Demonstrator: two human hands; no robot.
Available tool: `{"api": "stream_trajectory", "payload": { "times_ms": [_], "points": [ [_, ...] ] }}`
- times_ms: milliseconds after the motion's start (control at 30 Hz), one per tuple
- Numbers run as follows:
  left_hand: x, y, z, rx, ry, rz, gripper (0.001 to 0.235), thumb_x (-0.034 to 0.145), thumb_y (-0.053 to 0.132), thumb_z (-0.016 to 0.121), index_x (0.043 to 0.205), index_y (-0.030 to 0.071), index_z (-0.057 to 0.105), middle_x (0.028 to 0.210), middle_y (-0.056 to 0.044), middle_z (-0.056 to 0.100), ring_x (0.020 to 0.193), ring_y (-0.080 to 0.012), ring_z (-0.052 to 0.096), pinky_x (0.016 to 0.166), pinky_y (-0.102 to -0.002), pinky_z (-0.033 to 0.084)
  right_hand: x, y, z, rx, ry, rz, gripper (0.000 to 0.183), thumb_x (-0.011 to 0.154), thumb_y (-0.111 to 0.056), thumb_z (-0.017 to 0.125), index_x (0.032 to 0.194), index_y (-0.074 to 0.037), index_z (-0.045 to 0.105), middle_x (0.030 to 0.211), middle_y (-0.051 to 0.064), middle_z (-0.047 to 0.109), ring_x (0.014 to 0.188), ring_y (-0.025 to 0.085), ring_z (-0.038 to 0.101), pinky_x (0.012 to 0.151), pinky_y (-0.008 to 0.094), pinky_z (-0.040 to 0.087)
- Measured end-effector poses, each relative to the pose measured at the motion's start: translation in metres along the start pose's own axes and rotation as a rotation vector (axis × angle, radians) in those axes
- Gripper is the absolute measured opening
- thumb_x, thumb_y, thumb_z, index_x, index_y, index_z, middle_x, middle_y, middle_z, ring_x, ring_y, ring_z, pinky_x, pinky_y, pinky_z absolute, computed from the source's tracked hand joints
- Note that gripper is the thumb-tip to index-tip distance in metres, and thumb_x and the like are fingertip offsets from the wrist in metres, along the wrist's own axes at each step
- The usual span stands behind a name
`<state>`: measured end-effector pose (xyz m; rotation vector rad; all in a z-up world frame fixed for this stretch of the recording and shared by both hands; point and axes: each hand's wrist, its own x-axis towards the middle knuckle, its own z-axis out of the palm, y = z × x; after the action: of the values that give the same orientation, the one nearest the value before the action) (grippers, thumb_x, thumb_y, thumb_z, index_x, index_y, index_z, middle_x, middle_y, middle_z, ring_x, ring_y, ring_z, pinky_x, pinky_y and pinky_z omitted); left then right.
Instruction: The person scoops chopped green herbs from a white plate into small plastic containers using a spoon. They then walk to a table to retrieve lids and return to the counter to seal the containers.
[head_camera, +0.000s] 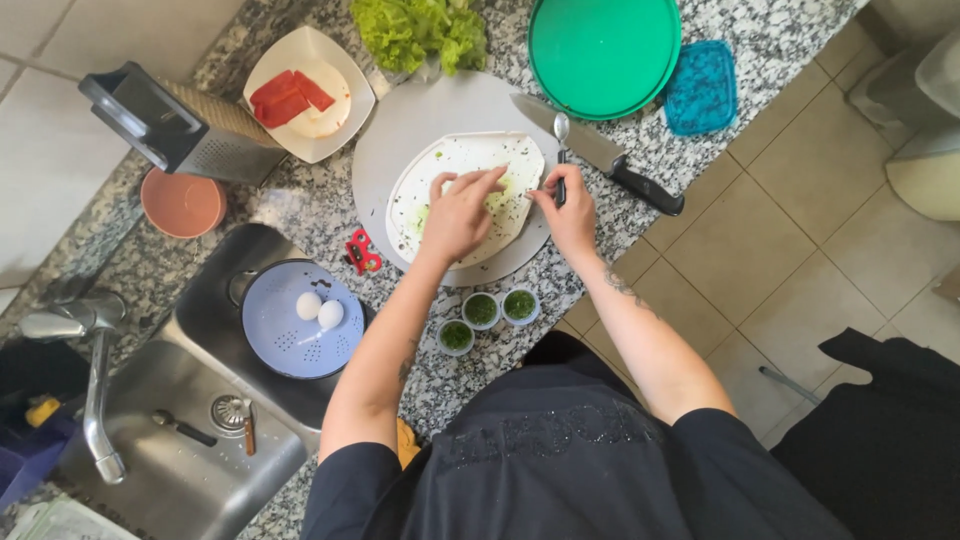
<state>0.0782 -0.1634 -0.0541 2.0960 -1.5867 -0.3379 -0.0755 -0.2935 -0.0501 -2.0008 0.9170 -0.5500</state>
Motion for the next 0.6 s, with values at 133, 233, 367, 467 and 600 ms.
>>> {"api": "stream_trajectory", "payload": {
  "times_ms": [133, 233, 367, 467, 600],
  "points": [
    [-0.012, 0.052, -0.004, -0.069, -0.084, -0.013, 0.062, 0.087, 0.033, 0.041, 0.145, 0.016, 0.029, 0.132, -0.005, 0.055, 0.133, -0.0219, 0.038, 0.108, -0.052, 0.018, 0.0, -0.003, 0.001, 0.012, 0.074, -0.021, 0.031, 0.084, -0.01, 0.072, 0.096, -0.015, 0.043, 0.083, 0.008, 0.058, 0.076, 0.029, 0.061, 0.066, 0.038, 0.05],
    [-0.024, 0.062, -0.002, -0.088, -0.243, -0.053, 0.084, 0.089, 0.064, 0.035, 0.15, 0.013, 0.01, 0.148, -0.011, 0.036, 0.142, -0.0283, 0.019, 0.111, -0.06, 0.002, -0.004, -0.003, 0.003, -0.007, 0.077, -0.079, 0.033, 0.082, -0.006, 0.072, 0.096, -0.013, 0.043, 0.089, 0.007, 0.057, 0.085, 0.03, 0.06, 0.073, 0.04, 0.049],
    [-0.032, 0.064, -0.014, 0.096, -0.226, -0.169, 0.089, 0.083, 0.075, 0.017, 0.15, 0.017, 0.011, 0.149, -0.005, 0.034, 0.143, -0.0264, 0.009, 0.108, -0.061, -0.01, -0.001, 0.0, 0.006, 0.032, 0.056, -0.055, 0.03, 0.084, -0.004, 0.068, 0.097, -0.013, 0.043, 0.091, 0.006, 0.055, 0.086, 0.025, 0.06, 0.071, 0.033, 0.052],
    [-0.031, 0.073, -0.007, 0.046, -0.228, -0.173, 0.09, 0.083, 0.076, 0.017, 0.149, 0.015, 0.012, 0.151, -0.006, 0.031, 0.143, -0.0279, 0.007, 0.107, -0.062, -0.011, -0.002, 0.001, 0.006, 0.052, 0.059, -0.048, 0.029, 0.085, -0.003, 0.068, 0.097, -0.013, 0.043, 0.089, 0.005, 0.054, 0.086, 0.025, 0.06, 0.07, 0.034, 0.053],
    [-0.029, 0.078, 0.012, -0.011, -0.239, -0.157, 0.088, 0.085, 0.074, 0.025, 0.15, 0.018, 0.008, 0.154, -0.003, 0.022, 0.144, -0.0283, 0.007, 0.108, -0.064, -0.01, -0.001, -0.003, 0.007, 0.024, 0.058, -0.072, 0.028, 0.084, -0.004, 0.068, 0.096, -0.012, 0.045, 0.085, 0.007, 0.054, 0.085, 0.029, 0.06, 0.07, 0.038, 0.052]
  ]
}}
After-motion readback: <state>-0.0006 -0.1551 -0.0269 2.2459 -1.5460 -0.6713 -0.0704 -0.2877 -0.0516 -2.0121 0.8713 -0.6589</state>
